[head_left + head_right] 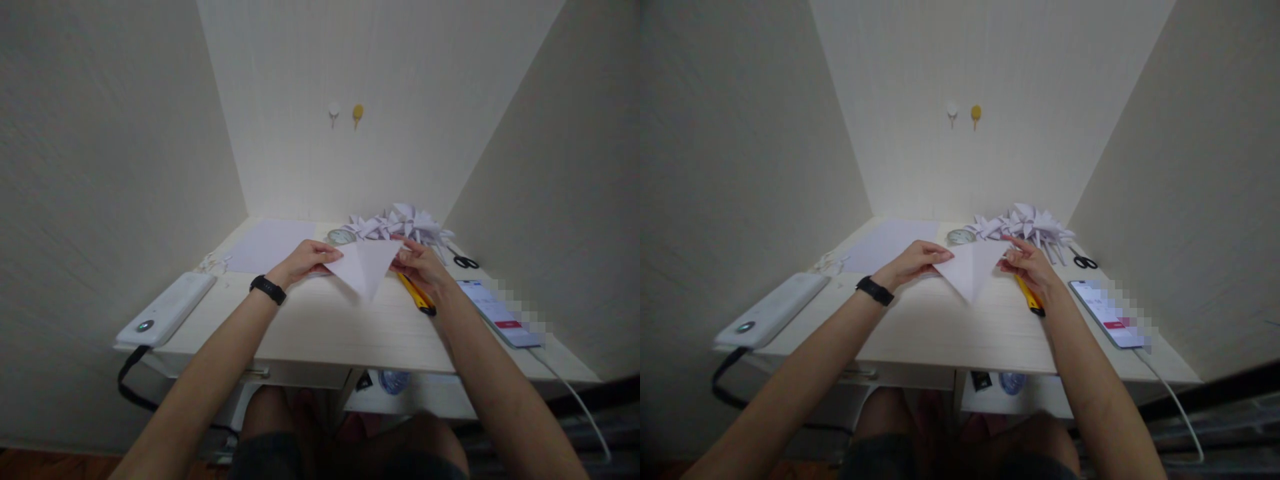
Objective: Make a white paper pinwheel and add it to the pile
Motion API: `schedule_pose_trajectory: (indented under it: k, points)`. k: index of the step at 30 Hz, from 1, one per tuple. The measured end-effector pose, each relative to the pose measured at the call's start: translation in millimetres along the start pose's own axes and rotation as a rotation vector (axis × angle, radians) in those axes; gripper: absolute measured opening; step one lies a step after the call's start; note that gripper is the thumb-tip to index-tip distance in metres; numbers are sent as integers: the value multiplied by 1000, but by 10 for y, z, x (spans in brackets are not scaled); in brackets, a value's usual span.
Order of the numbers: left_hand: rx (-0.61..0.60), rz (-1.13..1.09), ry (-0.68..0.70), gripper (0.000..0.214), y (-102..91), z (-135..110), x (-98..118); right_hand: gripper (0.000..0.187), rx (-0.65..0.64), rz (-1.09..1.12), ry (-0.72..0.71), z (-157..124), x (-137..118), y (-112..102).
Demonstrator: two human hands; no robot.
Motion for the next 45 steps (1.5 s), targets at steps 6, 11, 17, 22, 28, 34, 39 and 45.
schedule_pose_trajectory:
  k: [6,11,17,22,28,34,39,45]
  points:
    - [73,57,89,27,101,124,-171,78,-10,-60,107,26,377,339]
    - [79,44,144,24,188,118,-166,38,62,-46,153,-22,555,506]
    - [199,65,136,16,54,73,-91,33,117,-73,159,-54,542,494]
    - [161,172,161,20,123,73,-93,34,109,-109,136,-66,546,562]
    - [94,-10,192,29,242,61,-20,35,138,-100,88,-98,432,579]
    - [234,-148,79,42,82,70,-113,31,42,-137,189,-175,485,691]
    - [237,-1,41,37,97,50,-186,27,-37,-174,244,-240,538,825]
    - [312,-97,26,28,63,32,-208,25,32,-114,238,-213,510,766]
Point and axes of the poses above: each hand's wrist, its own z-axis towards the middle knuckle, its own y-axis out of the palm, x = y × z, the point moved 10 cm from there along z, towards the middle knuckle, and after that the axes turned 1 degree about -y, right-handed, at the moved point
